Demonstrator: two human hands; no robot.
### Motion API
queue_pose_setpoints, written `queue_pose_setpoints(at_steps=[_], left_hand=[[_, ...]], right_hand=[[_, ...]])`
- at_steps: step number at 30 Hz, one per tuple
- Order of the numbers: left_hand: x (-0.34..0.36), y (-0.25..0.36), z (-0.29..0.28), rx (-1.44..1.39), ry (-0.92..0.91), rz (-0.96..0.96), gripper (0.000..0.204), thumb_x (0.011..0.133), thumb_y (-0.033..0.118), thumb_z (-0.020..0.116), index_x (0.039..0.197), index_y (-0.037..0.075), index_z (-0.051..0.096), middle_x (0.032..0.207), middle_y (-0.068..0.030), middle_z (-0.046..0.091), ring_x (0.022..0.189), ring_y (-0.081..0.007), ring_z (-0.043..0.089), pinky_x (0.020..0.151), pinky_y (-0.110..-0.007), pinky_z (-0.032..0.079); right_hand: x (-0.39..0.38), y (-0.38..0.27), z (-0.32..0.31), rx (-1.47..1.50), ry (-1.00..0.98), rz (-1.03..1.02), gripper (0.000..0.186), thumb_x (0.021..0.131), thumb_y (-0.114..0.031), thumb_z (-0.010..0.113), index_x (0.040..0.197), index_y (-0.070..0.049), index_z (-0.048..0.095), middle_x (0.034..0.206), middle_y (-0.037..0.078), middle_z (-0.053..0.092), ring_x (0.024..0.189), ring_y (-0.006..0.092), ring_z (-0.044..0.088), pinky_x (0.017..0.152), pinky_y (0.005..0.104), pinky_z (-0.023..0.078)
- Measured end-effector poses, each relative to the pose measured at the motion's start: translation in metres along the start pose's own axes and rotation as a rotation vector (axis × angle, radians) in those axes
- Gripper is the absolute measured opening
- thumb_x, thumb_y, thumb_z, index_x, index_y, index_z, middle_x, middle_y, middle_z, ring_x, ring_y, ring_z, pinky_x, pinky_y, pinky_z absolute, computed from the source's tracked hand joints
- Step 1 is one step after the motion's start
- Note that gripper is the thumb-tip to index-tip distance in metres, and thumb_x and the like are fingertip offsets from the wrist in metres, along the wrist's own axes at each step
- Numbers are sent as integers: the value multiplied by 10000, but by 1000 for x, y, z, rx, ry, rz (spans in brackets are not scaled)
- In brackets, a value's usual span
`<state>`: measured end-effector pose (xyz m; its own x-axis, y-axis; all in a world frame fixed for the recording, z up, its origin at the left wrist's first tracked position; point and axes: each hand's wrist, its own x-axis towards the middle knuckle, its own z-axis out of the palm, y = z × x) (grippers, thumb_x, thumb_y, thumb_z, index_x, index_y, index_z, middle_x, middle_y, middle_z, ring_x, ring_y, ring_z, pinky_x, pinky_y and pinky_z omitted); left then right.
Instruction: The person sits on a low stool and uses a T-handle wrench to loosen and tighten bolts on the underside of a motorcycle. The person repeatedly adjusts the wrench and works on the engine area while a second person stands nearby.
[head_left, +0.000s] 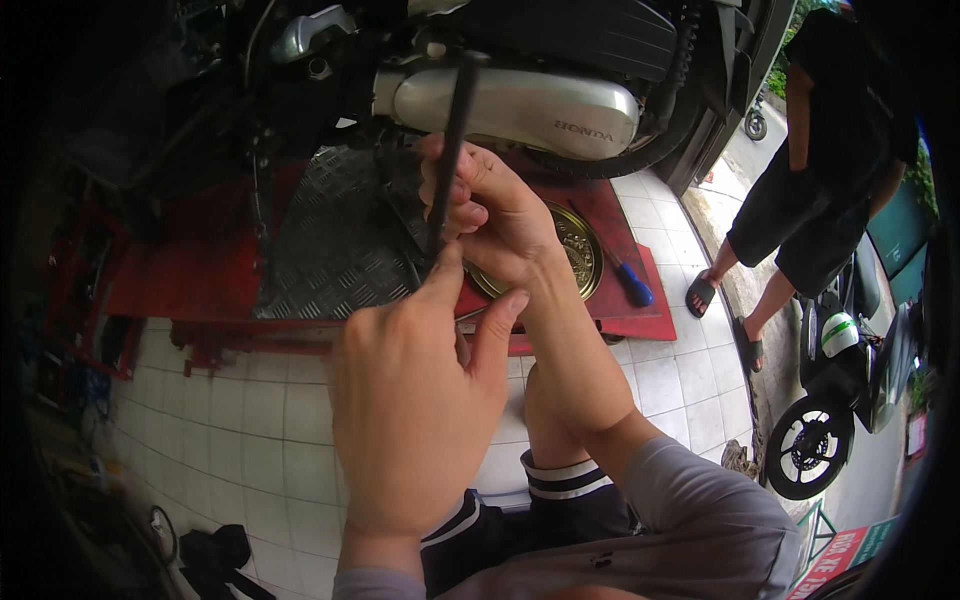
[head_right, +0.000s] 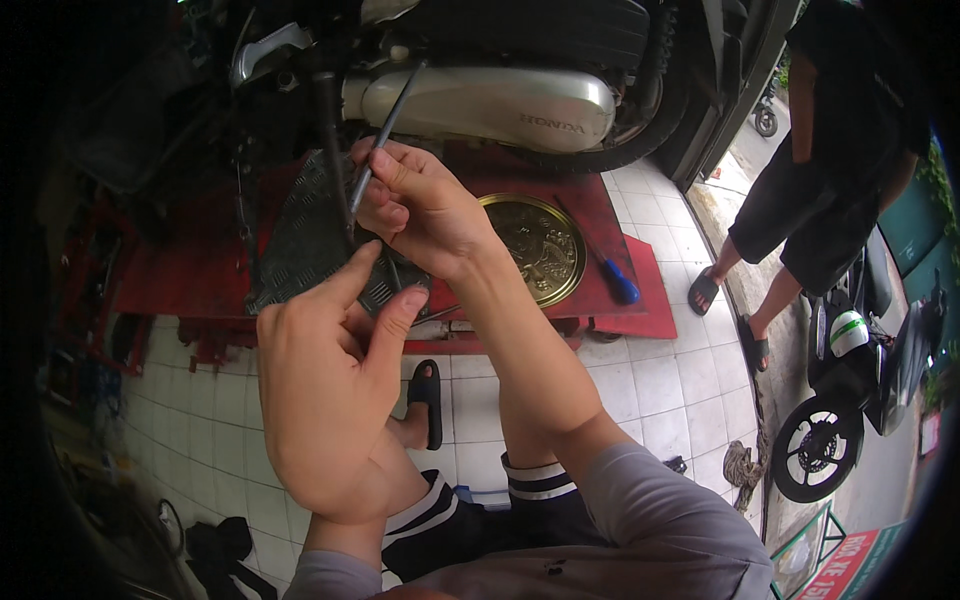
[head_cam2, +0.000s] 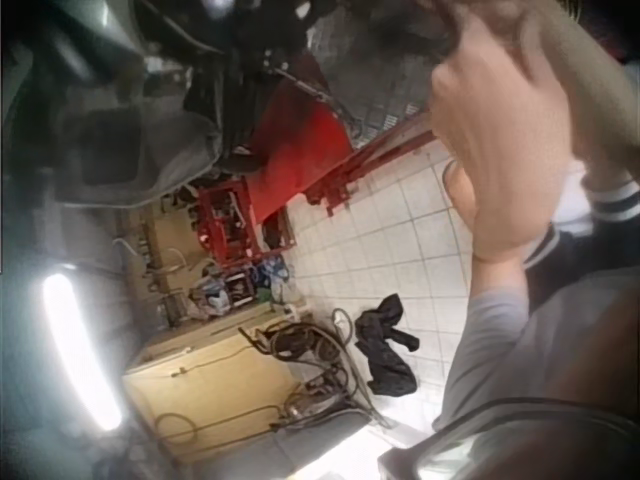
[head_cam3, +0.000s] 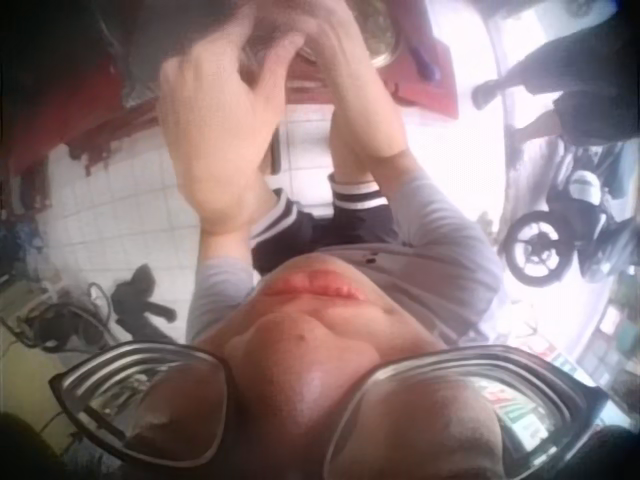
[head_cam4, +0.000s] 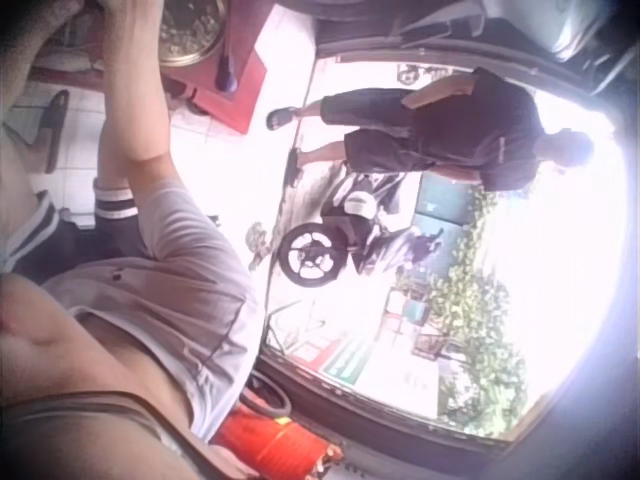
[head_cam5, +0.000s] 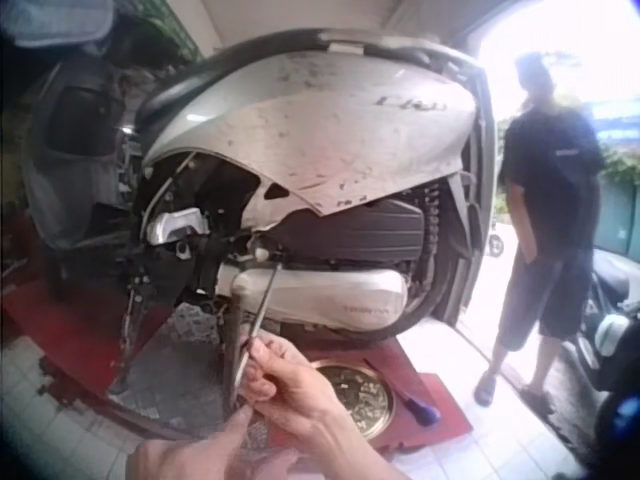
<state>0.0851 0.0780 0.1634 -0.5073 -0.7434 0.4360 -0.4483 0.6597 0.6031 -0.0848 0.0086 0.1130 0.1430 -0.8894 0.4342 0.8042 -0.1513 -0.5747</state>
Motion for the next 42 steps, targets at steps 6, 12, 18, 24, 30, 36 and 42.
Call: queue_pose_setpoints(at_steps=[6, 12, 18, 24, 30, 36, 42], left_hand=[[9, 10, 7, -249, 301, 154, 480, 813, 237, 735, 1168, -60, 612, 535, -130, 569, 403, -171, 526, 446, -272, 398], [-2, 3, 2, 51, -145, -2, 622, 806, 236, 738, 1307, -47, 501, 554, -139, 586, 446, -212, 597, 454, -306, 422], [1, -3, -3, -126, -94, 174, 717, 791, 242, 749, 1363, -49, 430, 516, -115, 540, 399, -180, 522, 449, -272, 410], [-1, -5, 4, -230, 8, -21, 694, 784, 220, 752, 1394, 75, 454, 504, -111, 538, 399, -208, 524, 455, -297, 419], [7, -11, 1, -132, -195, 120, 653, 809, 181, 740, 1370, 5, 455, 599, -124, 609, 424, -185, 541, 468, -271, 441], [22, -7, 7, -403, 292, 166, 391, 855, 56, 671, 1236, 13, 597, 744, -122, 700, 529, -101, 607, 504, -231, 470], [39, -24, 35, -382, 522, 265, 196, 862, -25, 631, 1041, 0, 706, 865, -98, 724, 664, -94, 656, 534, -209, 495]], right_hand=[[3, 12, 3, 79, -59, -64, 213, 921, -216, 627, 1031, -46, 559, 698, -26, 480, 551, 38, 396, 485, 151, 327], [-3, -5, -8, 40, -34, -97, 222, 944, -220, 592, 1060, -32, 569, 713, -18, 477, 562, 40, 393, 496, 167, 327], [5, 0, -11, 56, -66, -114, 212, 959, -210, 563, 1067, -28, 577, 713, -22, 465, 569, 50, 388, 504, 192, 333], [2, -2, -9, 123, -8, -106, 216, 960, -219, 561, 1061, -28, 583, 690, -22, 455, 588, 55, 395, 517, 201, 334], [4, -9, -15, 107, -37, -130, 187, 970, -186, 537, 1064, -27, 563, 693, -22, 443, 572, 48, 376, 514, 200, 341], [8, 1, -17, 89, 27, -158, 191, 956, -196, 578, 1045, -27, 590, 720, -14, 515, 595, 46, 464, 513, 170, 390], [8, 12, -7, 74, 153, -146, 219, 943, -226, 602, 1036, -29, 579, 712, -16, 546, 557, 40, 483, 475, 161, 384]])
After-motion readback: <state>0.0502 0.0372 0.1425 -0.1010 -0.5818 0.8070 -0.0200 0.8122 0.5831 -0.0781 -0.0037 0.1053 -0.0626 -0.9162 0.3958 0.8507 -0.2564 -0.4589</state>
